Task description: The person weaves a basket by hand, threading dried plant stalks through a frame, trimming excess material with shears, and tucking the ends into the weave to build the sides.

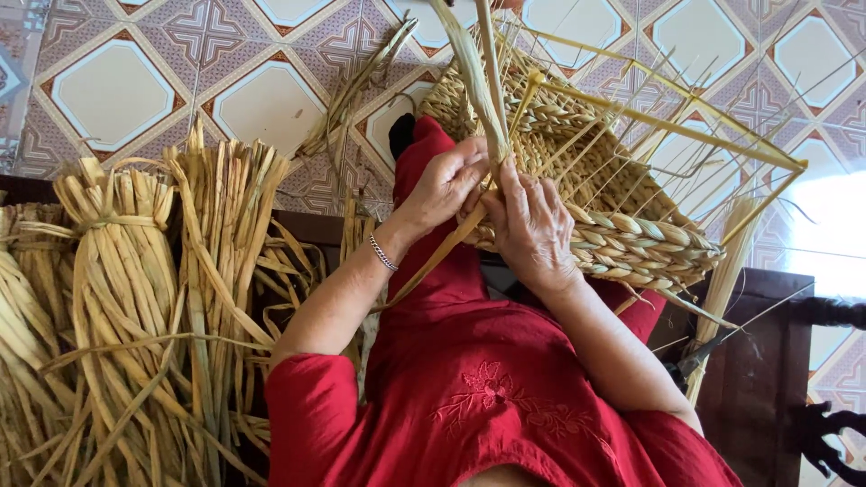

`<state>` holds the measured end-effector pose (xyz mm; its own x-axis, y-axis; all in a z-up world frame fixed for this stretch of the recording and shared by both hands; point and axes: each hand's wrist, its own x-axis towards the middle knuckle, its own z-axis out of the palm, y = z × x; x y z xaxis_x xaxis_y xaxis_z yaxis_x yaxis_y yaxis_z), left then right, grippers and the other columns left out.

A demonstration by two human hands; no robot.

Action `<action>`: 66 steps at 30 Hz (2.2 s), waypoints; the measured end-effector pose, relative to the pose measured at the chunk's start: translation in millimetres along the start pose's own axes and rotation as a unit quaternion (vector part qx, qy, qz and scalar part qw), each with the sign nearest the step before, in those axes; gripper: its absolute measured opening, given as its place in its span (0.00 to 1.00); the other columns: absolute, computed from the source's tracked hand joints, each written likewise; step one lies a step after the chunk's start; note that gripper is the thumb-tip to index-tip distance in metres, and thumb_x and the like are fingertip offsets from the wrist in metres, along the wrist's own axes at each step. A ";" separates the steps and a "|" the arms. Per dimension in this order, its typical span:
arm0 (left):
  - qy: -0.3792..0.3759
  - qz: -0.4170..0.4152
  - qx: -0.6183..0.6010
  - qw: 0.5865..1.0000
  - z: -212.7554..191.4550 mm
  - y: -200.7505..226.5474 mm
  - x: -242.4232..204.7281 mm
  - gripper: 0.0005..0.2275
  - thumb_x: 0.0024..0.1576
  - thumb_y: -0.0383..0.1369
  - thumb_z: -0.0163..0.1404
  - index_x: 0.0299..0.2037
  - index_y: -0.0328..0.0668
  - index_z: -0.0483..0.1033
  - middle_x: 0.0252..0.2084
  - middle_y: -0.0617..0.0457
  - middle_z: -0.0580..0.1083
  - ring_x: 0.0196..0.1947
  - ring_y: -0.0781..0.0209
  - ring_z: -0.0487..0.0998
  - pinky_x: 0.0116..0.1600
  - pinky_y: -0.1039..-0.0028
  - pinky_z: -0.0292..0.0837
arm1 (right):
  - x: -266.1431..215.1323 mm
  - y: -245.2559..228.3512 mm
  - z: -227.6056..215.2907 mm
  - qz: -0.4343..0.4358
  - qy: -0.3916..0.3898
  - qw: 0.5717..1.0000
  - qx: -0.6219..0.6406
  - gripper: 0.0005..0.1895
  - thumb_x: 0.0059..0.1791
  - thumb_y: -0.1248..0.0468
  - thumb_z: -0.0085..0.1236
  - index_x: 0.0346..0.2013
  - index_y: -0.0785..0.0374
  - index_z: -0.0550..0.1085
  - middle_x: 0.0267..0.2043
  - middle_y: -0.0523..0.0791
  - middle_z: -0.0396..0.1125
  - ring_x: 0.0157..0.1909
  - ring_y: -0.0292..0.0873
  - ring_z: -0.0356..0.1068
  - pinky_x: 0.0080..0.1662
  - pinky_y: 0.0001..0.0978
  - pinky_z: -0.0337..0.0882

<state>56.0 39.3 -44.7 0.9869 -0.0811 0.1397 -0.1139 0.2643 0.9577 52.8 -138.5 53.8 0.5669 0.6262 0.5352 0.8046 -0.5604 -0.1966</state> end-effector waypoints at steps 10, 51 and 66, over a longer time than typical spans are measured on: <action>-0.022 -0.002 -0.028 0.999 2.8 14.1 8.9 0.17 0.71 0.27 0.41 0.70 0.36 0.66 0.57 0.48 0.77 0.38 0.77 0.71 0.42 0.84 0.70 | 3.1 3.2 4.4 0.021 -0.024 0.999 0.005 0.17 0.53 0.58 0.64 0.50 0.66 0.74 0.42 0.48 0.69 0.43 0.52 0.69 0.42 0.43 0.71; 0.289 -0.071 -0.143 0.944 -31.9 67.1 -59.0 0.15 0.63 0.47 0.45 0.43 0.44 0.76 0.39 0.49 0.81 0.28 0.62 0.80 0.33 0.71 0.78 | 20.0 10.7 3.6 0.192 -0.071 0.963 0.175 0.23 0.49 0.69 0.59 0.59 0.63 0.66 0.37 0.43 0.77 0.28 0.42 0.76 0.34 0.36 0.74; 0.149 0.202 0.586 0.770 -26.2 58.6 -26.9 0.03 0.62 0.28 0.61 0.43 0.47 0.81 0.30 0.57 0.74 0.33 0.63 0.73 0.33 0.74 0.69 | 18.3 13.2 -0.4 0.183 -0.114 0.952 0.217 0.28 0.50 0.65 0.65 0.62 0.69 0.66 0.39 0.48 0.77 0.31 0.39 0.78 0.33 0.31 0.76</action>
<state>25.8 82.1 1.1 0.8065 0.0509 0.5890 -0.2707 -0.8540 0.4443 73.7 -134.7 61.3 0.8078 0.5603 0.1831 0.5143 -0.5182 -0.6834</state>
